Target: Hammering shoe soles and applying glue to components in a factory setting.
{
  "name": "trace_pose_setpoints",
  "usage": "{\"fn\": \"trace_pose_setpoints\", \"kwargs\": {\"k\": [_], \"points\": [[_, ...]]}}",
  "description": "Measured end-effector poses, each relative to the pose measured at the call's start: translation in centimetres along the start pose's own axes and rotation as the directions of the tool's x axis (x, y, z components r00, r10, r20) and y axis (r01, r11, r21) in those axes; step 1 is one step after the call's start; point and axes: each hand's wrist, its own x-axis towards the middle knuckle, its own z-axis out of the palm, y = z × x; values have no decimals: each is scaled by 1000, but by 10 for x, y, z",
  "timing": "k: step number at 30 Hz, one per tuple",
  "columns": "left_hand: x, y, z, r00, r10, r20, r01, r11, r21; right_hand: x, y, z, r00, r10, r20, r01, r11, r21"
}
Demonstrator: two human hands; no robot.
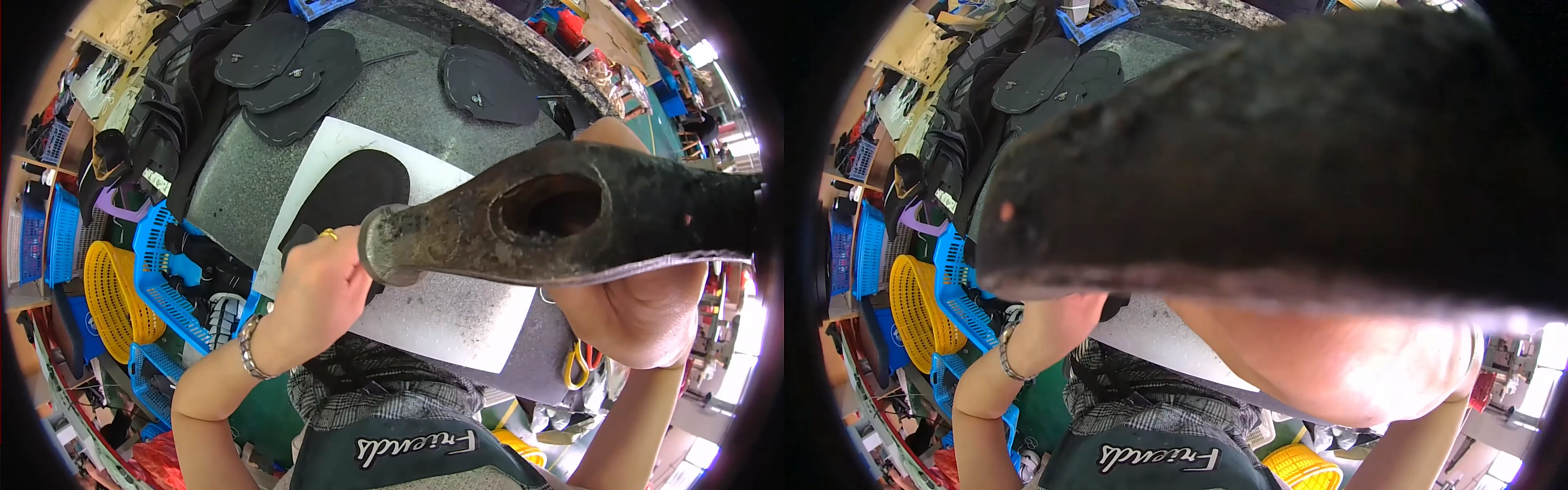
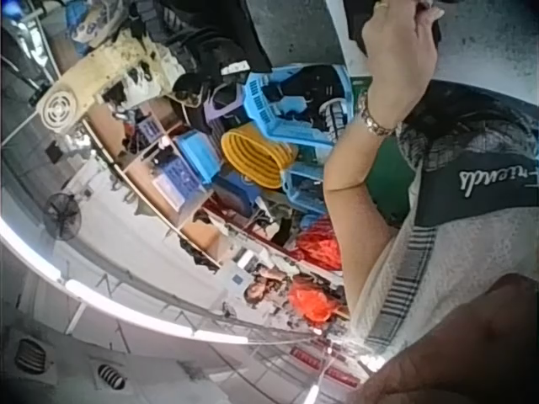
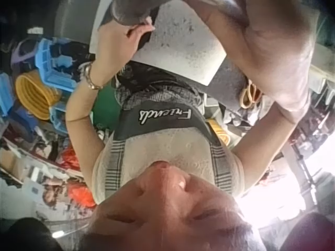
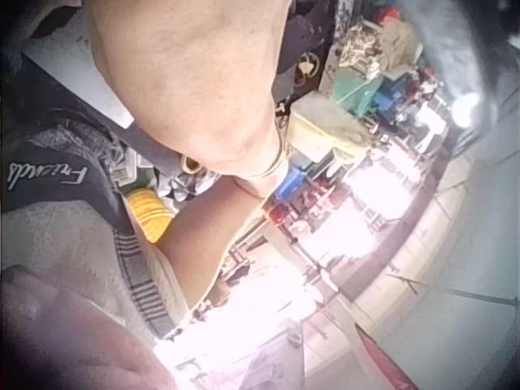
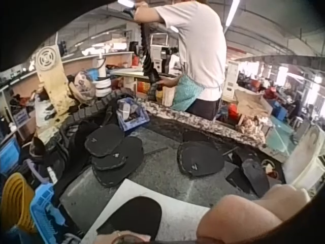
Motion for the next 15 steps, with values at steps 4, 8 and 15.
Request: {"fn": "trace_pose_setpoints", "kwargs": {"k": [4,8,15], "points": [[-1,-3,15,986,140,85,-148,985,92,-8,-15,-7,950,137,281,-49,953,-299],[6,-15,13,982,-188,-5,170,901,-398,6,-17,-17,918,313,245,-309,949,-56],[8,0,11,986,164,-20,-161,982,103,-2,-5,-7,943,102,315,-12,961,-275]]}}
